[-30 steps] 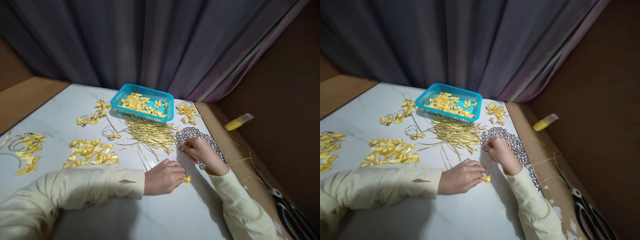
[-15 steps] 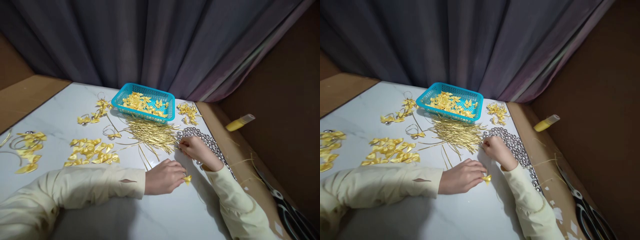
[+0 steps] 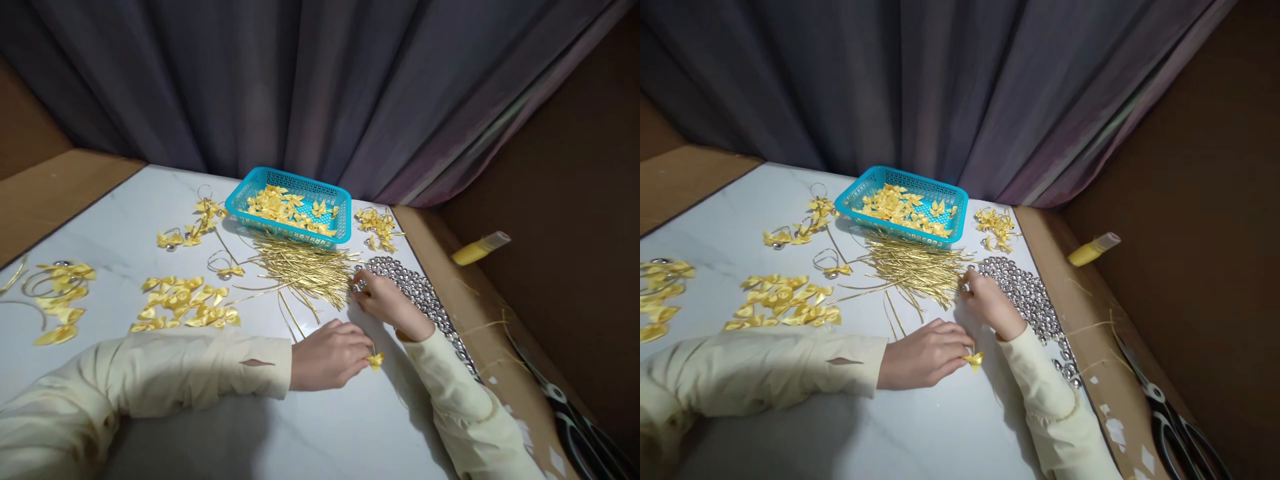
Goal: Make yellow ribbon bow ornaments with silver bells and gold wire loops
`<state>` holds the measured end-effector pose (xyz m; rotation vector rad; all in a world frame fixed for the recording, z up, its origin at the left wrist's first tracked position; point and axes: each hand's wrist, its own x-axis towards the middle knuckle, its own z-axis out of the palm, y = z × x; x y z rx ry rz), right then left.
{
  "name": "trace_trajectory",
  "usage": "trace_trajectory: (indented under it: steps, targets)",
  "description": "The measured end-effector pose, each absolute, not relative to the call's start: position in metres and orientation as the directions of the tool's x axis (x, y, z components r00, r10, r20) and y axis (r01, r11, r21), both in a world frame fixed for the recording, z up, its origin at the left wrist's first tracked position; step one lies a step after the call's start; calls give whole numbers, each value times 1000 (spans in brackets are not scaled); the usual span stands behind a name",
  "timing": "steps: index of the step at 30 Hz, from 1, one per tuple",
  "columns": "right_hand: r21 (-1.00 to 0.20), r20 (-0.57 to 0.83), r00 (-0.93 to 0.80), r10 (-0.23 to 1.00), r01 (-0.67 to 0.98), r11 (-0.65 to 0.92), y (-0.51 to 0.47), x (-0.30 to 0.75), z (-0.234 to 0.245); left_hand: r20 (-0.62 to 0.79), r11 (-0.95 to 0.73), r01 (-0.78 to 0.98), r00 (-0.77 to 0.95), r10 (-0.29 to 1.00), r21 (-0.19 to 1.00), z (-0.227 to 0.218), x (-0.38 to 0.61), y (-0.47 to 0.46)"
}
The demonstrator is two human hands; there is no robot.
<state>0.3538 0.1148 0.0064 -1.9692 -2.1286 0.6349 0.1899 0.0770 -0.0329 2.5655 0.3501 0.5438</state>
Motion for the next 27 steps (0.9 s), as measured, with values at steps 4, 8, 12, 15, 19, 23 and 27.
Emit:
trace_trajectory:
  steps: [4, 8, 12, 15, 19, 23, 27]
  targets:
    - [-465, -157, -107, 982, 885, 22, 115, 352, 8, 304, -835, 142, 888, 345, 531, -30, 190, 76]
    - [-555, -186, -72, 980, 831, -44, 110, 353, 15, 297, -813, 147, 882, 366, 563, -28, 188, 76]
    - [-668, -187, -10, 982, 735, -120, 101, 358, 23, 296, -776, 161, 862, 412, 610, -25, 187, 79]
    - [-752, -185, 24, 982, 640, -158, 94, 361, 28, 300, -750, 184, 836, 460, 636, -19, 187, 85]
    - [-805, -245, 18, 969, 554, -214, 91, 364, 37, 322, -734, 221, 791, 520, 642, -8, 185, 97]
    - [-821, -335, -42, 941, 503, -269, 91, 367, 46, 342, -740, 246, 766, 545, 626, -2, 182, 109]
    - [-829, -428, -148, 891, 456, -323, 88, 368, 49, 321, -763, 225, 808, 494, 606, -7, 180, 119]
